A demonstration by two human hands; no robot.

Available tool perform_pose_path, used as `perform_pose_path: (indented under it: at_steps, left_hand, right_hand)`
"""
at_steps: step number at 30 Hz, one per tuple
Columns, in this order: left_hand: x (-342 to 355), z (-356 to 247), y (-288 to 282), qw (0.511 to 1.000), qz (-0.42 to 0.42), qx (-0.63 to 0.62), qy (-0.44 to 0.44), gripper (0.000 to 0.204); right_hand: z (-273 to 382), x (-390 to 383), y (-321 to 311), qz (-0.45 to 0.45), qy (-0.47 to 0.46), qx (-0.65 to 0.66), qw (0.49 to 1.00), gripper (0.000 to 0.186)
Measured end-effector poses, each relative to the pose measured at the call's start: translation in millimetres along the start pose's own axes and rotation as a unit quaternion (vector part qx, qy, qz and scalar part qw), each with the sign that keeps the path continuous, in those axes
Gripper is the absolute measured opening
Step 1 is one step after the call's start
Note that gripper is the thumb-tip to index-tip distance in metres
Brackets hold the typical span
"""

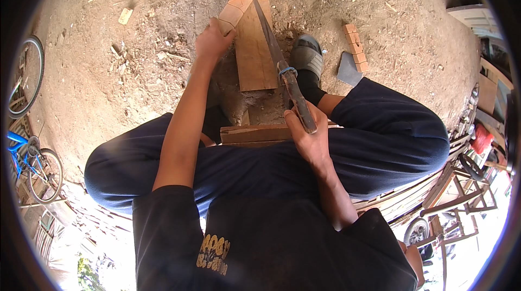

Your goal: The person sits cross-legged on the ground and uses a hand saw to cut a small wooden plank. They hold the wood steady with their left hand and saw with their right hand, completing the cut and separating the piece.

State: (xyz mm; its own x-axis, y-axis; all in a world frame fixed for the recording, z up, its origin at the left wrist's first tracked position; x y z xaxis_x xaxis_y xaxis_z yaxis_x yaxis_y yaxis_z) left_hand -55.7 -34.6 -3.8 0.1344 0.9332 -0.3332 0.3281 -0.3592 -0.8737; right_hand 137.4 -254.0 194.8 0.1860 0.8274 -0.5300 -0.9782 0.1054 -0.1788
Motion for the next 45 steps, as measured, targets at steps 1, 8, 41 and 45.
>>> perform_pose_path:
  at_steps: [1,8,41,45]
  left_hand:
    - [0.2,0.4,0.3,1.000,-0.001,0.000,0.000,0.060]
    - [0.7,2.8,2.6,1.000,-0.018,-0.011,0.010,0.059]
    - [2.2,-13.6,-16.0,0.997,0.070,-0.022,-0.023,0.069]
    - [-0.4,-19.3,-16.0,0.996,0.071,-0.042,-0.027,0.070]
  right_hand:
    - [0.2,0.0,0.1,0.000,-0.002,0.000,1.000,0.017]
    - [-7.2,-1.9,-2.5,-0.024,0.016,0.064,0.998,0.017]
    - [-11.1,-7.4,8.7,0.012,-0.019,-0.004,1.000,0.017]
    - [-8.2,-11.2,8.5,0.009,-0.033,-0.025,0.999,0.017]
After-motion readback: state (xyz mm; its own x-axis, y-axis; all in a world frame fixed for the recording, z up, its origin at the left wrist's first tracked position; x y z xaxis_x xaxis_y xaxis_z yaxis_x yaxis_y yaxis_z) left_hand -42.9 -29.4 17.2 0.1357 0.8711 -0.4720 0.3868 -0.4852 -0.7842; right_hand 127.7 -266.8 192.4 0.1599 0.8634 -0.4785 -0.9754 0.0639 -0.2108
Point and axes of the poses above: each hand's wrist, its own x-axis towards the middle knuckle, its own y-axis out of the palm, z = x × y, the point moved 4 cm from there along x, towards the middle knuckle, and after that the axes turned 4 degrees about z, right-handed, at the moved point
